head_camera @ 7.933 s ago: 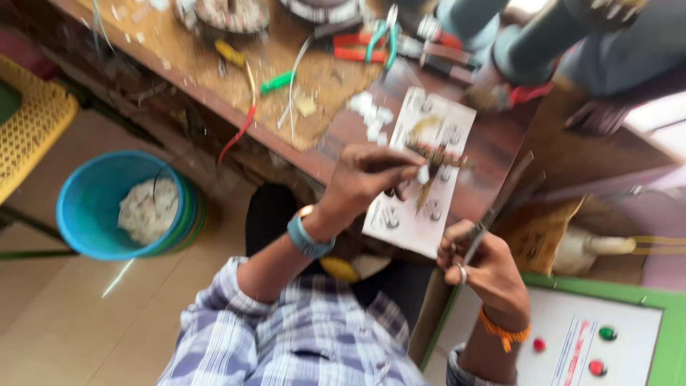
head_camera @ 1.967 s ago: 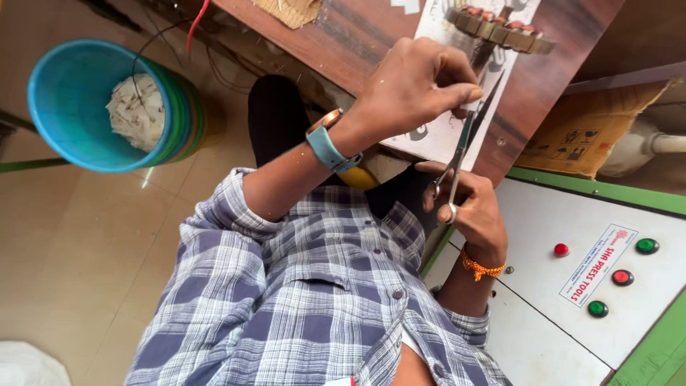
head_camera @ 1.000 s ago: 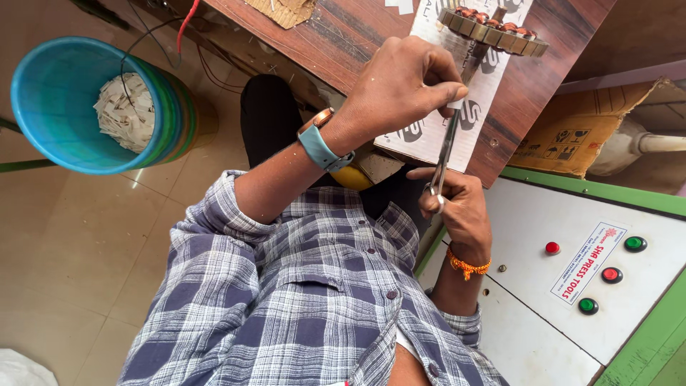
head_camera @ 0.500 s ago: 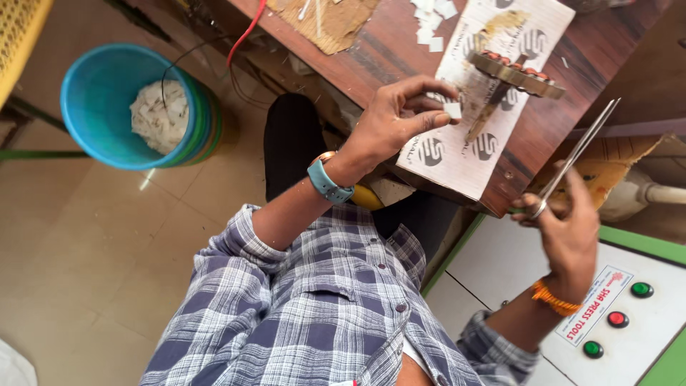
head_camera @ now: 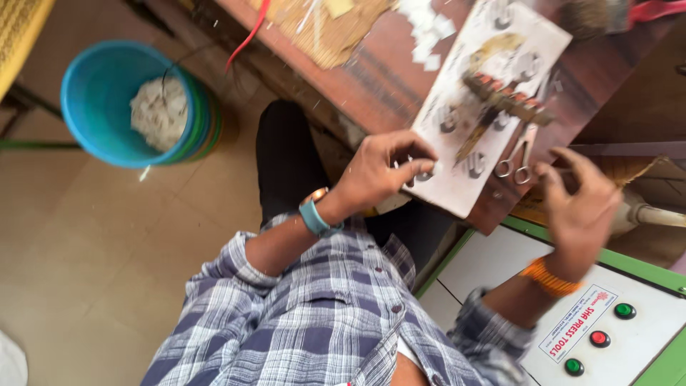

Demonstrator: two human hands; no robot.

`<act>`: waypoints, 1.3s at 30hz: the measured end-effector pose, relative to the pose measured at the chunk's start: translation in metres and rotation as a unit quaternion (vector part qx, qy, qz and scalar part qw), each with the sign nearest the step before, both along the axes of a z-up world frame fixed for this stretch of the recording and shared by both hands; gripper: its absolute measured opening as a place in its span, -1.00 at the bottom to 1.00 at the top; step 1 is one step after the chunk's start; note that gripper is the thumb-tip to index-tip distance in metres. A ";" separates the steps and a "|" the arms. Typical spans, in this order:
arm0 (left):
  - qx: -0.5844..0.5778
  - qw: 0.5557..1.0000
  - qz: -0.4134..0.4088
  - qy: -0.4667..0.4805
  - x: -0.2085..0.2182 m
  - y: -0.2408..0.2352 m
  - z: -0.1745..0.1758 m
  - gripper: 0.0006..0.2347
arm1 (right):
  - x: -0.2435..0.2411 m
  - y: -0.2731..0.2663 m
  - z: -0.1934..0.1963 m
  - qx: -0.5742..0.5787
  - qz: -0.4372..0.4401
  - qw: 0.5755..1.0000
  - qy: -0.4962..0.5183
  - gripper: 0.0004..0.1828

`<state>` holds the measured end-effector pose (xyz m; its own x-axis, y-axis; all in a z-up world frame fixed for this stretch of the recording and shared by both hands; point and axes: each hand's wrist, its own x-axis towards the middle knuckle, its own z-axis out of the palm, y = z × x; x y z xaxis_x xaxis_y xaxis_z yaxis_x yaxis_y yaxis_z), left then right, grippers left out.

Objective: The person sits on the floor and works on a small electrical component, likely a motor stator, using scissors and a screwdriver to adjust and trim parts. The person repeatedly handles the component, cuts small pieces, and uses tools to manipulate internal elements.

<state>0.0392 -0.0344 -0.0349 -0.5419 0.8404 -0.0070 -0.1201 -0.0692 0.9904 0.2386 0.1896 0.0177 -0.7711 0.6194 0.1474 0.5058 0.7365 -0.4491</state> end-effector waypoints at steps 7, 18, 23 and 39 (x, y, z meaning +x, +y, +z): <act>0.070 0.984 -0.102 0.127 0.009 0.049 0.015 -0.89 | -0.008 -0.083 -0.042 -0.360 -0.033 0.879 0.312 -0.75; 0.113 0.952 -0.088 0.272 0.018 0.039 0.052 -0.92 | -0.008 -0.089 -0.015 -0.327 0.029 0.863 0.385 -0.87; 0.081 0.981 -0.112 0.134 0.038 0.030 0.061 -0.92 | 0.002 -0.077 0.013 -0.052 0.104 0.950 0.290 -0.82; 0.144 0.930 0.061 0.333 0.074 0.023 0.067 -0.91 | 0.004 -0.109 0.015 -0.269 -0.006 0.878 0.397 -0.88</act>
